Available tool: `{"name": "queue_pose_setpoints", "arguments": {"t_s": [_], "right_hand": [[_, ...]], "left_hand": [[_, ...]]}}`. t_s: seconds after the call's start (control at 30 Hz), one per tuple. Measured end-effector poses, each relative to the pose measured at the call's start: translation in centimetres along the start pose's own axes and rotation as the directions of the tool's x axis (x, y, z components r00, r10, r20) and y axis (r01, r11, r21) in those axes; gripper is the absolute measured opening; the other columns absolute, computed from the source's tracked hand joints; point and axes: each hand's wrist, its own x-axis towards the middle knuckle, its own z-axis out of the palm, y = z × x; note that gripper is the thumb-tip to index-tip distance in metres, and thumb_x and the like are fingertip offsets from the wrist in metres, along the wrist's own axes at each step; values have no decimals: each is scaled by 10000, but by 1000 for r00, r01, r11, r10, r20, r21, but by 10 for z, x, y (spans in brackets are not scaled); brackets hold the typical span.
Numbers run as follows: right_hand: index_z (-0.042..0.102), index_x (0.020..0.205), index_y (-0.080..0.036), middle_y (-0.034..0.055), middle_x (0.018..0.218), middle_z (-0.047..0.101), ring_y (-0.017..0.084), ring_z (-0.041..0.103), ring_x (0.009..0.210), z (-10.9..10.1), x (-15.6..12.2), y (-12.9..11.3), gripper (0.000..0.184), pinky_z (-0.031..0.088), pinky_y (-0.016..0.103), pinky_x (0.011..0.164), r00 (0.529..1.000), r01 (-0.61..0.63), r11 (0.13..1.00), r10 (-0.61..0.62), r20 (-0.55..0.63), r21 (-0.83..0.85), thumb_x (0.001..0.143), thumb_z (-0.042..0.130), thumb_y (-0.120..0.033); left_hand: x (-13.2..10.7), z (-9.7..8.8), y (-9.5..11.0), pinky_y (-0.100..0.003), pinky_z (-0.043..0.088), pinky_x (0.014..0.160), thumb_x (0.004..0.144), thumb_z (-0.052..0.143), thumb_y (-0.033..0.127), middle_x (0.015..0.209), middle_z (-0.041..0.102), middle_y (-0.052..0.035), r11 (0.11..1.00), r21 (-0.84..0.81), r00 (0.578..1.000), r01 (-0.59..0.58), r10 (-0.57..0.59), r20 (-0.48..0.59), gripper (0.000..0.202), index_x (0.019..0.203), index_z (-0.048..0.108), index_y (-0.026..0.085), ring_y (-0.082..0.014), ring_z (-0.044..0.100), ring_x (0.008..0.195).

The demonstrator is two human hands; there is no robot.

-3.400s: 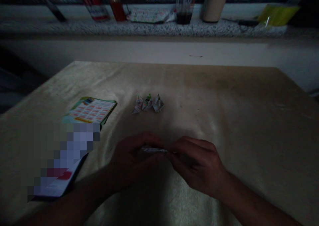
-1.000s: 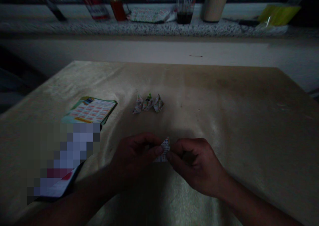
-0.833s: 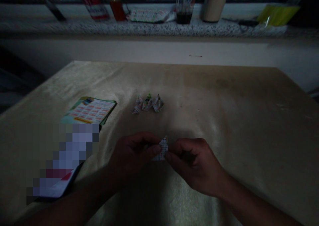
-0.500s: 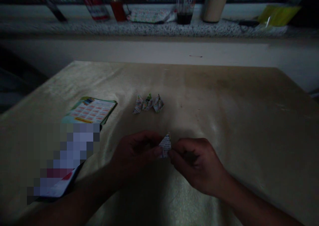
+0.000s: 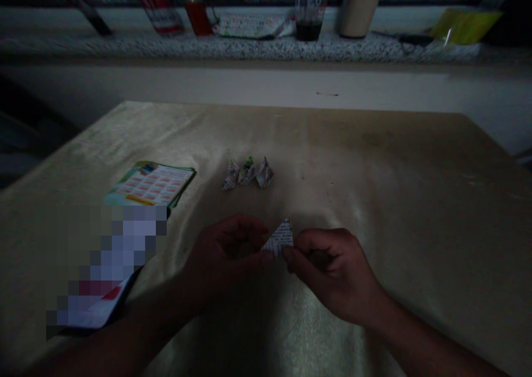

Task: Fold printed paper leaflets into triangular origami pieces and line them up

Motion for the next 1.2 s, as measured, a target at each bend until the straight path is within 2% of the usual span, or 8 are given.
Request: {"name": "queue_pose_setpoints", "arguments": {"t_s": [0.2,0.33,0.47,0.6,0.7,0.87,1.03,1.2], "right_hand": [[604,625,-184,0,595,591,104,479,508,3,-1,4,364,373,230,452,1000,1,1000,-1,8,-23,945,649,-350],[651,662,-177,-21,555,545,96,450,493,2,-1,2,331,355,225,448,1000,8,1000,-8,20,8,940,669,-357],[692,685,-177,-10,558,592,100,493,498,-1,0,2,317,379,220,456,998,-37,997,33,48,74,940,675,-365],[701,677,-177,-1,560,630,106,539,509,-2,1,4,332,408,217,468,997,-62,992,57,48,114,924,702,-399],[683,673,-174,-5,574,622,105,537,520,-2,2,5,350,416,219,485,996,-76,990,69,61,116,924,700,-417],[665,757,-168,-22,644,555,99,478,577,-3,1,5,298,402,220,523,976,-81,980,41,214,180,966,650,-380],[704,911,-170,11,775,612,123,534,697,-4,1,5,228,462,240,631,953,-85,965,6,304,248,1009,595,-345],[715,1035,-182,27,881,648,144,582,794,-5,1,5,210,498,263,723,929,-93,968,1,369,232,1036,545,-306]], "left_hand": [[-1,0,1,-203,452,596,660,877,176,682,655,40,999,-33,1000,-5,5,-14,258,798,660,175,-97,582,634],[-1,1,3,-204,448,584,651,880,167,662,653,40,999,-30,1000,-12,12,-17,256,735,639,176,-96,583,621],[-2,2,6,-210,451,553,622,895,190,639,661,28,999,-40,999,5,-6,-35,270,689,634,176,-105,587,599],[-1,1,4,-218,475,566,614,902,202,657,676,22,999,-29,999,21,-22,-42,270,732,660,175,-115,604,609],[-1,-2,1,-232,515,635,665,899,248,757,729,-7,998,-61,1000,12,-12,13,286,886,732,176,-139,659,703],[-1,-4,-2,-242,535,682,918,704,341,849,767,-43,994,-108,990,-12,27,141,211,1044,786,193,-141,676,748],[-1,-2,0,-236,532,754,935,696,282,966,783,-42,983,-184,963,18,32,266,206,1112,794,242,-140,690,830],[-3,-1,2,-240,516,702,906,732,324,859,747,-41,969,-240,953,57,19,301,208,1068,801,212,-143,657,767]]}}
